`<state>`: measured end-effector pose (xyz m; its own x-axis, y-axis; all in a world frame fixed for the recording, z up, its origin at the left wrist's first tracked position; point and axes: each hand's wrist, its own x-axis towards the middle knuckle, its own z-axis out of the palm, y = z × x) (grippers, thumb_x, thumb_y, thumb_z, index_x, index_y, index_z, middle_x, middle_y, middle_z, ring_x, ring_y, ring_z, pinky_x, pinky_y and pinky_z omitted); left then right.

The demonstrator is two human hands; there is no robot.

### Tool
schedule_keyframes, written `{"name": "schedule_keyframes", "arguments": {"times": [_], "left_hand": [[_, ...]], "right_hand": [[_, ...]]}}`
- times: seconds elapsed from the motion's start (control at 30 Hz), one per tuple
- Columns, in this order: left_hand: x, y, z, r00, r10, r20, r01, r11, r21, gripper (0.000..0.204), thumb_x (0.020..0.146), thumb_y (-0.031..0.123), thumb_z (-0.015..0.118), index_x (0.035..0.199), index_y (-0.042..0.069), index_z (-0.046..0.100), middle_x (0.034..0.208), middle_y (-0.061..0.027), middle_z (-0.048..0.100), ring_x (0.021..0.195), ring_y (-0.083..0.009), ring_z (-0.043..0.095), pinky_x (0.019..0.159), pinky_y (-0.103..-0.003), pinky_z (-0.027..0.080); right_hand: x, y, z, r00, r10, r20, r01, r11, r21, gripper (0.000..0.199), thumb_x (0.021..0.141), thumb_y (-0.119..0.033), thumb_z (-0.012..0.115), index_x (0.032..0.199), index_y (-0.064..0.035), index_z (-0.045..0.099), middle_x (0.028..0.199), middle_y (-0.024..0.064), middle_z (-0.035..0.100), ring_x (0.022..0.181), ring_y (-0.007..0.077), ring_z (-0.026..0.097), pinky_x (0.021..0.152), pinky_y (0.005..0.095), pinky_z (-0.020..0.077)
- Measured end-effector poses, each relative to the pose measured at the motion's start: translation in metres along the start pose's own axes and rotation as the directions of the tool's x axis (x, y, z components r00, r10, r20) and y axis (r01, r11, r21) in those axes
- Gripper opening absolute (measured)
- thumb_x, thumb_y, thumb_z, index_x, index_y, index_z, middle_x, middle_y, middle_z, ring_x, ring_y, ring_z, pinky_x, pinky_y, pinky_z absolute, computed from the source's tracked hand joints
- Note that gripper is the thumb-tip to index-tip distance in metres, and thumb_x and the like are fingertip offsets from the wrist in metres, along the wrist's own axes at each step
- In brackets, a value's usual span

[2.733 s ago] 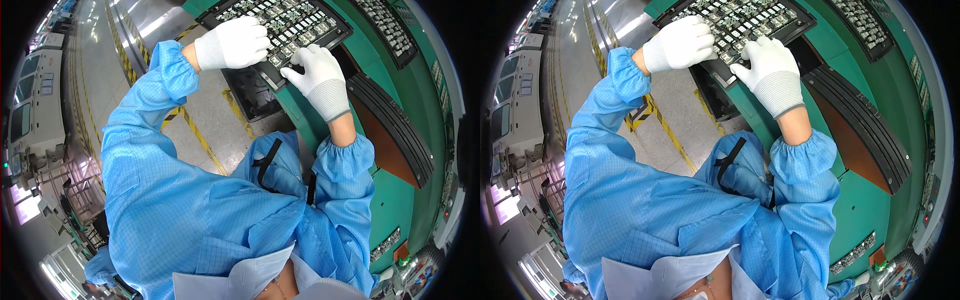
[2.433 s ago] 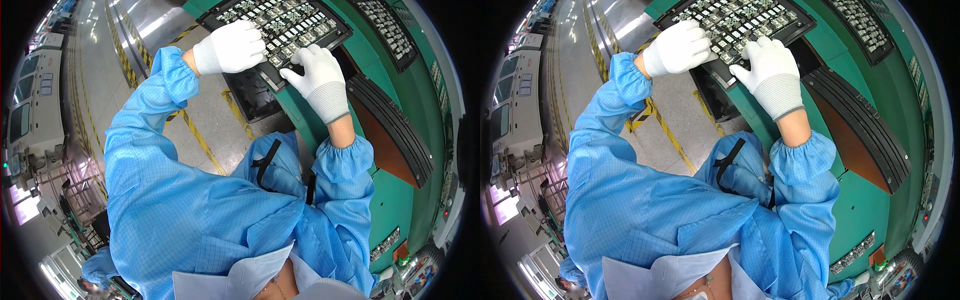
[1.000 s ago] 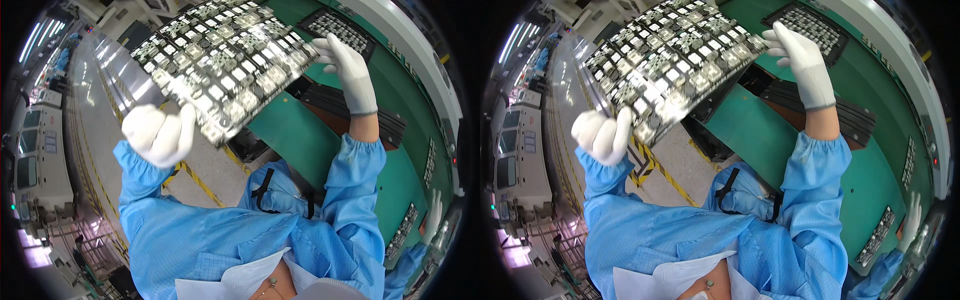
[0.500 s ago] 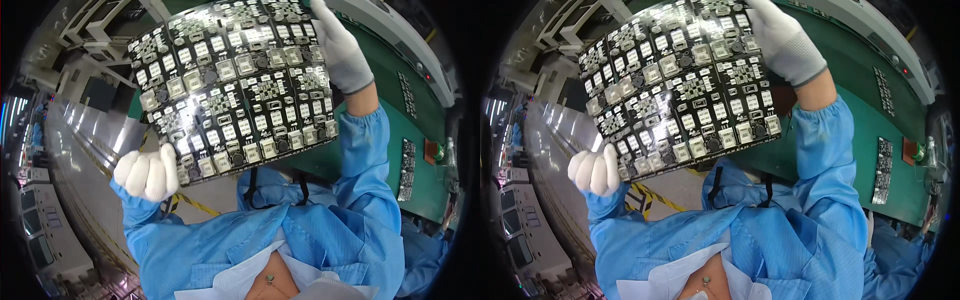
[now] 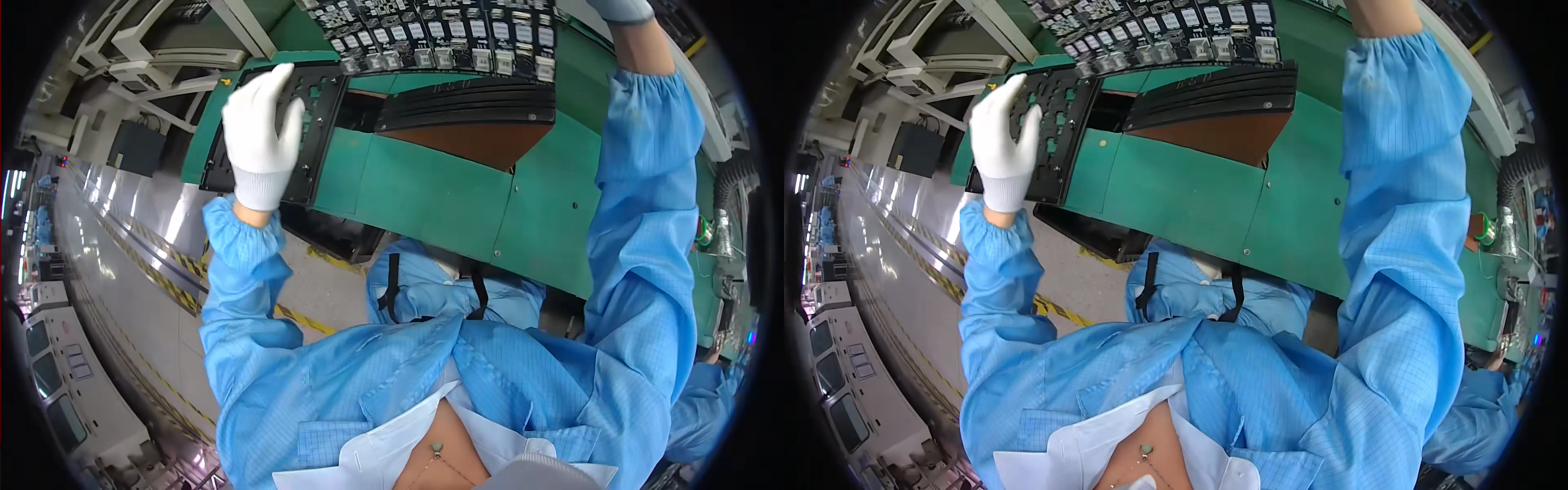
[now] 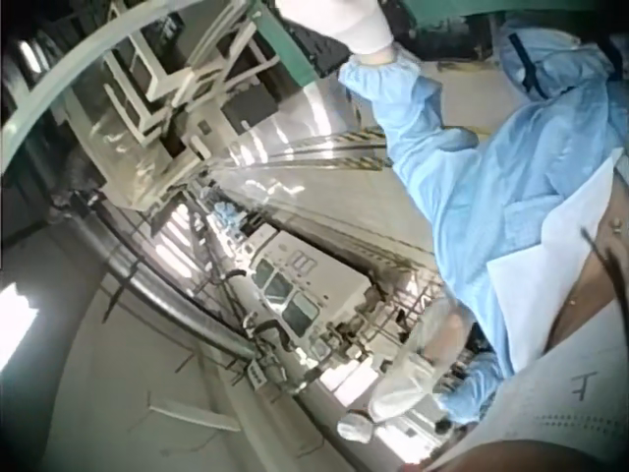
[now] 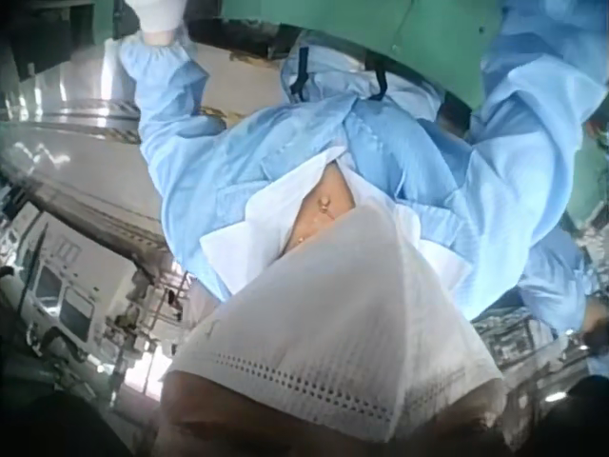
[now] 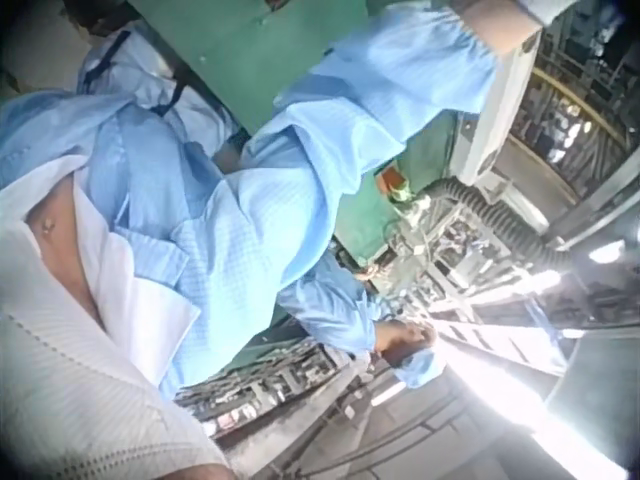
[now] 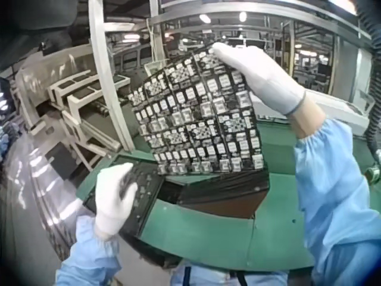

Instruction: Inspecting and organizing circuit board panels into trays on a manual assembly line station.

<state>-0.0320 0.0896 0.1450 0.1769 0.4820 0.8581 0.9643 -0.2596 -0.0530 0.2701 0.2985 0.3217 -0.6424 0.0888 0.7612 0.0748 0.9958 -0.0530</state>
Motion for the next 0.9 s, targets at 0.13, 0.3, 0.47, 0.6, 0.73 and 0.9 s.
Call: {"name": "schedule_keyframes", "arguments": {"times": [0.13, 0.3, 0.47, 0.6, 0.73, 0.9], "left_hand": [[-0.033, 0.041, 0.011, 0.921, -0.365, 0.136, 0.389, 0.862, -0.324, 0.032, 0.088, 0.006, 0.075, 0.118, 0.002, 0.07, 0.115, -0.0162, 0.068, 0.103, -0.0302, 0.067, 0.092, -0.037, 0.053], [-0.072, 0.09, 0.016, 0.88, -0.368, 0.3, 0.461, 0.814, -0.354, 0.027, 0.088, 0.013, 0.076, 0.114, 0.004, 0.072, 0.112, -0.0134, 0.07, 0.105, -0.0314, 0.066, 0.093, -0.04, 0.052], [-0.099, 0.121, 0.032, 0.823, -0.408, 0.395, 0.561, 0.692, -0.454, 0.022, 0.087, 0.008, 0.074, 0.108, 0.003, 0.072, 0.108, -0.0134, 0.071, 0.101, -0.0316, 0.066, 0.091, -0.039, 0.051], [-0.103, 0.13, 0.041, 0.8, -0.424, 0.426, 0.594, 0.662, -0.457, 0.022, 0.086, 0.007, 0.073, 0.107, 0.003, 0.072, 0.107, -0.0134, 0.071, 0.1, -0.0315, 0.066, 0.089, -0.039, 0.051], [-0.102, 0.13, 0.042, 0.787, -0.437, 0.435, 0.606, 0.677, -0.417, 0.022, 0.086, 0.008, 0.073, 0.108, 0.003, 0.072, 0.106, -0.0124, 0.071, 0.1, -0.0307, 0.066, 0.089, -0.038, 0.051], [-0.1, 0.128, 0.043, 0.794, -0.423, 0.436, 0.592, 0.7, -0.399, 0.021, 0.086, 0.008, 0.073, 0.107, 0.004, 0.072, 0.106, -0.0118, 0.071, 0.1, -0.0301, 0.066, 0.089, -0.038, 0.051]], "right_hand": [[-0.006, 0.033, 0.024, 0.942, -0.217, 0.257, 0.307, 0.868, -0.391, 0.036, 0.107, -0.014, 0.044, 0.14, -0.0049, 0.056, 0.115, 0.0209, 0.068, 0.1, 0.0359, 0.067, 0.089, 0.0397, 0.0533], [-0.031, 0.053, 0.048, 0.945, -0.214, 0.248, 0.298, 0.878, -0.375, 0.041, 0.109, -0.017, 0.042, 0.146, -0.0056, 0.054, 0.142, 0.0206, 0.059, 0.125, 0.0358, 0.06, 0.109, 0.0406, 0.0473], [-0.027, 0.059, 0.055, 0.971, -0.036, 0.238, 0.078, 0.982, -0.171, 0.042, 0.111, -0.024, 0.04, 0.145, -0.0054, 0.056, 0.145, 0.0193, 0.058, 0.131, 0.0343, 0.057, 0.114, 0.0391, 0.0425], [-0.026, 0.066, 0.058, 0.964, -0.096, 0.247, 0.152, 0.963, -0.222, 0.042, 0.112, -0.026, 0.041, 0.143, -0.0043, 0.057, 0.144, 0.019, 0.059, 0.131, 0.0328, 0.056, 0.114, 0.0384, 0.0421], [-0.018, 0.055, 0.059, 0.97, 0.007, 0.243, 0.009, 0.998, -0.066, 0.04, 0.111, -0.026, 0.044, 0.141, -0.0038, 0.059, 0.143, 0.0181, 0.06, 0.131, 0.0316, 0.057, 0.113, 0.0379, 0.0427], [-0.018, 0.058, 0.059, 0.973, 0.008, 0.231, 0.008, 0.998, -0.068, 0.038, 0.11, -0.024, 0.046, 0.14, -0.0039, 0.06, 0.141, 0.0174, 0.062, 0.127, 0.0309, 0.06, 0.111, 0.0372, 0.0449]]}}
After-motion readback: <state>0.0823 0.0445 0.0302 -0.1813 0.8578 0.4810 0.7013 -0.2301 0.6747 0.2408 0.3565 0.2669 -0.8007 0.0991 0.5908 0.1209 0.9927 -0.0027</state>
